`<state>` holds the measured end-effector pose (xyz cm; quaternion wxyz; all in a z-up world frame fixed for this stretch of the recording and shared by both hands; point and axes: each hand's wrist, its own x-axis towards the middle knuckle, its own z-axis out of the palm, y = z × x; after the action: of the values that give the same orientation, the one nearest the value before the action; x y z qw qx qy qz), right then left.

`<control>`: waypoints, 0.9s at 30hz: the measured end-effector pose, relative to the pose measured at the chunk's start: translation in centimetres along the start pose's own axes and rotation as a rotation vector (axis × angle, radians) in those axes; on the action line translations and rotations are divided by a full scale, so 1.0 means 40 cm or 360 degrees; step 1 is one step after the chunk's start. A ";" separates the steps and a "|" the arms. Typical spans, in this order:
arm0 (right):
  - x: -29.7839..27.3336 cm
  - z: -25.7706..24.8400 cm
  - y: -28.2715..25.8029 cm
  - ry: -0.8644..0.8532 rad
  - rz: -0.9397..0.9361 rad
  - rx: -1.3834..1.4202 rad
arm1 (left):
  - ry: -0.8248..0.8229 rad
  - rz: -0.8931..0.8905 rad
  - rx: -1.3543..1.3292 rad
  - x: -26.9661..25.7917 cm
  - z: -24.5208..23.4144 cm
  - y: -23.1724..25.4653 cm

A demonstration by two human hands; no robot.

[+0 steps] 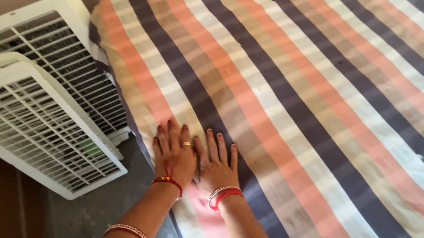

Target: The person folds a striped bed sheet on a bed. They smooth the sheet, fold it in half lengthwise, then fold it again widthwise, aligning edges and corners to create a compact rectangular bundle.

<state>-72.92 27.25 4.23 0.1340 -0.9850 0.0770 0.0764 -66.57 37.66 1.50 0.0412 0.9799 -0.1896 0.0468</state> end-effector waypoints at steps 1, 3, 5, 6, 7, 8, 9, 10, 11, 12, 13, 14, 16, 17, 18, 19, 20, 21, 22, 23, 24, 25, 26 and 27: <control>-0.024 0.005 0.006 -0.0012 -0.0002 0.0003 | 0.0027 0.0013 0.0005 -0.019 0.001 0.013; -0.077 0.006 0.025 -0.0023 -0.0022 -0.0019 | 0.0048 0.0036 0.0009 -0.060 -0.001 0.042; -0.141 0.009 0.039 -0.0056 -0.0013 -0.0036 | 0.0024 0.0064 0.0004 -0.116 0.001 0.071; -0.181 0.008 0.048 -0.0080 0.0006 -0.0040 | 0.0011 0.0077 -0.0021 -0.152 -0.001 0.090; -0.222 0.004 0.057 -0.0104 0.0025 -0.0045 | -0.0001 0.0090 -0.0047 -0.191 -0.006 0.113; -0.267 -0.001 0.064 -0.0154 0.0048 -0.0112 | -0.0011 0.0104 -0.0068 -0.229 -0.015 0.132; -0.316 -0.007 0.071 -0.0204 0.0071 -0.0178 | -0.0122 0.0117 -0.0053 -0.273 -0.026 0.157; -0.355 -0.012 0.072 -0.0245 0.0096 -0.0239 | -0.0227 0.0134 -0.0030 -0.319 -0.038 0.180; -0.385 -0.015 0.070 -0.0268 0.0125 -0.0247 | -0.0331 0.0151 -0.0008 -0.356 -0.051 0.196; -0.417 -0.014 0.070 -0.0301 0.0159 -0.0254 | -0.0331 0.0143 -0.0033 -0.387 -0.064 0.204; -0.444 -0.010 0.072 -0.0335 0.0192 -0.0260 | -0.0331 0.0136 -0.0058 -0.410 -0.076 0.214; -0.471 0.000 0.078 -0.0293 0.0180 -0.0254 | -0.0340 0.0130 -0.0089 -0.439 -0.086 0.230; -0.511 0.025 0.085 -0.0210 0.0152 -0.0241 | -0.0605 0.0098 -0.0071 -0.462 -0.108 0.247; -0.536 0.038 0.088 -0.0208 0.0145 -0.0232 | -0.0739 0.0079 -0.0061 -0.467 -0.118 0.255; -0.559 0.052 0.095 -0.0202 0.0138 -0.0221 | -0.0719 0.0047 -0.0050 -0.474 -0.123 0.272; -0.581 0.063 0.106 -0.0197 0.0131 -0.0211 | -0.0698 0.0015 -0.0039 -0.480 -0.123 0.289; -0.603 0.071 0.118 -0.0200 0.0108 -0.0139 | -0.0679 -0.0018 -0.0026 -0.490 -0.120 0.300; -0.626 0.078 0.134 -0.0204 0.0085 -0.0066 | -0.0696 -0.0025 0.0036 -0.503 -0.114 0.314; -0.634 0.082 0.153 -0.0195 0.0054 0.0005 | -0.0699 -0.0037 0.0100 -0.504 -0.105 0.331; -0.633 0.086 0.170 -0.0234 0.0047 -0.0019 | -0.0702 -0.0048 0.0165 -0.505 -0.095 0.346; -0.620 0.093 0.175 -0.0268 0.0025 -0.0032 | -0.0700 -0.0038 0.0145 -0.504 -0.086 0.343; -0.607 0.102 0.179 -0.0302 0.0003 -0.0046 | -0.0698 -0.0028 0.0126 -0.505 -0.078 0.341; -0.603 0.116 0.187 -0.0271 -0.0003 -0.0043 | -0.0707 -0.0005 0.0101 -0.516 -0.066 0.347; -0.594 0.130 0.191 -0.0241 -0.0008 -0.0039 | -0.0683 -0.0018 0.0103 -0.519 -0.056 0.348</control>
<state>-98.13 24.52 1.42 0.1277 -0.9782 0.0632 0.1511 -91.13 32.65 2.36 -0.0315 0.9692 -0.1869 -0.1572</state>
